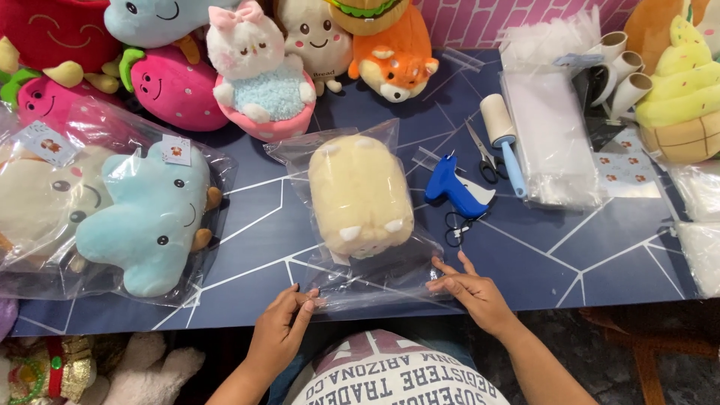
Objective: The person attaches a tag to a small plush toy using a tagging gun, places the toy inside a clear plastic bag, and then folds the bag.
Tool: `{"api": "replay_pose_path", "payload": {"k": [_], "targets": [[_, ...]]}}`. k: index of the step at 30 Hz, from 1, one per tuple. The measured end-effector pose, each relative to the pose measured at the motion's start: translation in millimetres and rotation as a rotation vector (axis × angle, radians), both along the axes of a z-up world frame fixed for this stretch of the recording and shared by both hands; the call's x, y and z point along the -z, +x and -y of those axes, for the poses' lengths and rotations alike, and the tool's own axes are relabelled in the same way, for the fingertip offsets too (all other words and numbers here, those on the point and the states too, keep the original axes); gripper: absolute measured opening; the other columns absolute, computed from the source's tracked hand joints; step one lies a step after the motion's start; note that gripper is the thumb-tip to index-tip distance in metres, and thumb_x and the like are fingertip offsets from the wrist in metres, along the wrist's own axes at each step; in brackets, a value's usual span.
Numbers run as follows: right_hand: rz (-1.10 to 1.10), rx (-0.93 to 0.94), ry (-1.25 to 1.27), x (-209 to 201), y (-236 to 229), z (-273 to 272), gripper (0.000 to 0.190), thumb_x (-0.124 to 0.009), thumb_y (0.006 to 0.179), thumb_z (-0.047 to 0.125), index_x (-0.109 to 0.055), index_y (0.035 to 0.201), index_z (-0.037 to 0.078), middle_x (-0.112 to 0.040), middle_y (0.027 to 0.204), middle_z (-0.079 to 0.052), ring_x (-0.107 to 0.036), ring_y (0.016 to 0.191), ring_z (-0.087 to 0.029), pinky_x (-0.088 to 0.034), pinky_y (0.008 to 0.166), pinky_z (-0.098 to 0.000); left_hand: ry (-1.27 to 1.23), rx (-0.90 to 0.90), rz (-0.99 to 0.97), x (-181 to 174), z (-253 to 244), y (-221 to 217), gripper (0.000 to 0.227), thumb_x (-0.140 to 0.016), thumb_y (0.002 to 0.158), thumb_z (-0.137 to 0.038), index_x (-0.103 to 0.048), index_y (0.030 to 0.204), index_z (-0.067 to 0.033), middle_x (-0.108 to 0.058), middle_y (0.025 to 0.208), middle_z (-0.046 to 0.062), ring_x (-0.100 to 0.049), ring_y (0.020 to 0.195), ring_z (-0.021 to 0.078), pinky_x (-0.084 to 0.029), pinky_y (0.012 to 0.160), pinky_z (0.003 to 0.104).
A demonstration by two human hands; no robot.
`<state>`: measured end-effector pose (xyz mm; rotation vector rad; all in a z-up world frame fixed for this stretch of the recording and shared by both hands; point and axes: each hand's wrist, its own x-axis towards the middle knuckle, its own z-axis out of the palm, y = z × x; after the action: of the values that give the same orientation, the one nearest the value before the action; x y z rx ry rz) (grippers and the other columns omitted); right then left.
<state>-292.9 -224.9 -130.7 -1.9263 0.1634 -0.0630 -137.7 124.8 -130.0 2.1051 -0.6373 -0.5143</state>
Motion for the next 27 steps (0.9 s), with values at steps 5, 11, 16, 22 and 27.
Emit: {"api": "replay_pose_path", "payload": {"k": [5,11,16,22,27], "targets": [[0.212,0.244,-0.113,19.7,3.4,-10.1,0.036,-0.059,0.1,0.028,-0.082,0.082,0.006,-0.084,0.08,-0.007,-0.072,0.12,-0.031,-0.022,0.129,-0.0529,-0.101,-0.239,0.086,4.2,13.5,-17.5,0.028,-0.049,0.1,-0.04,-0.07,0.097,-0.0225,-0.069,0.111,-0.007,-0.072,0.097,0.0094,-0.051,0.067,0.029],[0.362,0.358,-0.432,22.6,9.0,-17.8,0.036,-0.072,0.09,0.02,-0.065,0.059,0.003,-0.081,0.088,-0.013,-0.077,0.097,-0.02,-0.033,0.124,-0.0577,-0.02,-0.311,0.177,17.7,17.2,-12.7,0.031,-0.061,0.095,-0.044,-0.072,0.084,-0.0177,-0.073,0.073,-0.008,-0.062,0.09,0.0143,-0.038,0.103,0.035],[0.308,0.338,-0.567,28.7,11.7,-19.7,0.018,-0.069,0.094,0.021,-0.08,0.096,0.007,-0.08,0.094,-0.007,-0.075,0.097,-0.019,-0.028,0.125,-0.0557,-0.086,-0.343,0.569,30.1,22.7,-11.3,0.02,-0.076,0.089,-0.03,-0.072,0.077,-0.0147,-0.051,0.055,-0.009,-0.052,0.059,0.0105,-0.042,0.09,0.033],[0.375,0.318,-0.787,33.7,15.8,-17.1,0.01,-0.073,0.092,0.017,-0.076,0.097,0.009,-0.077,0.09,-0.001,-0.069,0.088,-0.017,-0.035,0.118,-0.0548,-0.049,-0.342,0.803,31.6,21.3,-5.6,0.02,-0.079,0.087,-0.035,-0.076,0.076,-0.0179,-0.039,0.048,-0.009,-0.035,0.044,0.0108,-0.038,0.079,0.03],[0.46,0.311,-0.89,24.7,21.0,-21.9,0.008,-0.075,0.091,0.012,-0.074,0.097,0.007,-0.076,0.091,-0.001,-0.065,0.083,-0.018,-0.044,0.109,-0.0537,-0.01,-0.249,0.866,22.8,20.6,-0.3,0.021,-0.071,0.094,-0.034,-0.07,0.08,-0.0192,-0.04,0.045,-0.01,-0.037,0.042,0.0105,-0.038,0.079,0.03]]}}
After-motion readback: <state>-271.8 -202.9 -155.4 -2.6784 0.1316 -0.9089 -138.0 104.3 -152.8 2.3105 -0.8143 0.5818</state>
